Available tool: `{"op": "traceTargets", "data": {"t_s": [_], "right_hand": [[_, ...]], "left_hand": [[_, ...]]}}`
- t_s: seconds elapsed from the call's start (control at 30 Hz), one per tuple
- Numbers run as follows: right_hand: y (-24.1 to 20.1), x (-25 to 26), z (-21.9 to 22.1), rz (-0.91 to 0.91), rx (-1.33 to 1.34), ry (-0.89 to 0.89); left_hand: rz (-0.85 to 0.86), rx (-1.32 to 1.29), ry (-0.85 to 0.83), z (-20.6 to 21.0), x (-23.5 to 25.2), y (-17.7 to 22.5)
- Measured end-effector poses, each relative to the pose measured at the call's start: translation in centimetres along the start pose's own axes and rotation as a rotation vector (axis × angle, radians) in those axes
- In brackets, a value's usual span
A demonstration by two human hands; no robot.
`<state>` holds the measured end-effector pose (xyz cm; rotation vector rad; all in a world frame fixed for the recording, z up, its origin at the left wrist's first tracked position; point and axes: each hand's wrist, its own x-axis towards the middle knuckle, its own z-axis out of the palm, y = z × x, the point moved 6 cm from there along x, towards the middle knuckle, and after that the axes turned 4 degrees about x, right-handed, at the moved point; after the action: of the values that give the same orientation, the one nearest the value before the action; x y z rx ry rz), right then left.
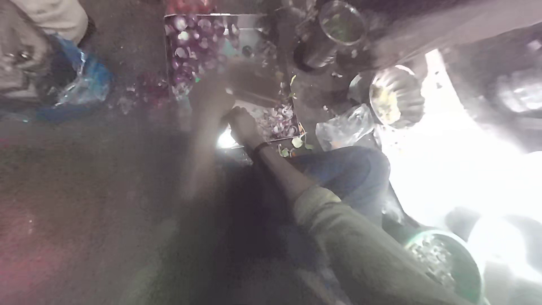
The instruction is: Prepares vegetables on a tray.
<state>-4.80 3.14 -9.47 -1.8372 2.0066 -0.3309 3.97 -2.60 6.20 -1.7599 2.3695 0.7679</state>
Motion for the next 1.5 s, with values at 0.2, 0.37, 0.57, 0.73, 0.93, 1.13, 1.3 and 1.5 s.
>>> {"op": "traceTargets", "data": {"t_s": [0.2, 0.37, 0.57, 0.73, 0.93, 1.13, 1.3, 1.5], "right_hand": [[1.0, -2.7, -2.1, 0.006, 0.054, -0.003], [4.9, -4.0, -5.1, 0.371, 0.606, 0.097], [7.0, -6.7, -12.6, 0.458, 1.26, 0.156], [12.2, -2.7, -16.3, 0.445, 1.711, 0.458], [18.6, -0.7, -22.3, 0.369, 1.467, 0.896], [21.1, 1.1, -28.8, 0.326, 0.39, 0.98], [26.1, 8.7, -29.3, 0.153, -0.072, 0.455], [18.0, 0.0, -29.7, 0.332, 0.151, 0.898]], "left_hand": [[0.026, -0.015, 0.031, -0.3, -2.1, 0.2], [0.039, 0.044, 0.033, 1.1, 1.7, -1.3], [0.019, -0.026, -0.015, 0.5, 0.0, -0.1], [-0.006, -0.061, -0.013, 0.5, -0.3, -0.2], [0.004, -0.033, 0.021, 1.0, -0.3, -0.3], [0.021, -0.053, 0.093, 1.5, -0.7, -0.3], [0.046, -0.028, 0.081, 1.8, -0.8, 0.1], [0.034, 0.015, 0.052, 1.6, 0.6, -0.4]]}}
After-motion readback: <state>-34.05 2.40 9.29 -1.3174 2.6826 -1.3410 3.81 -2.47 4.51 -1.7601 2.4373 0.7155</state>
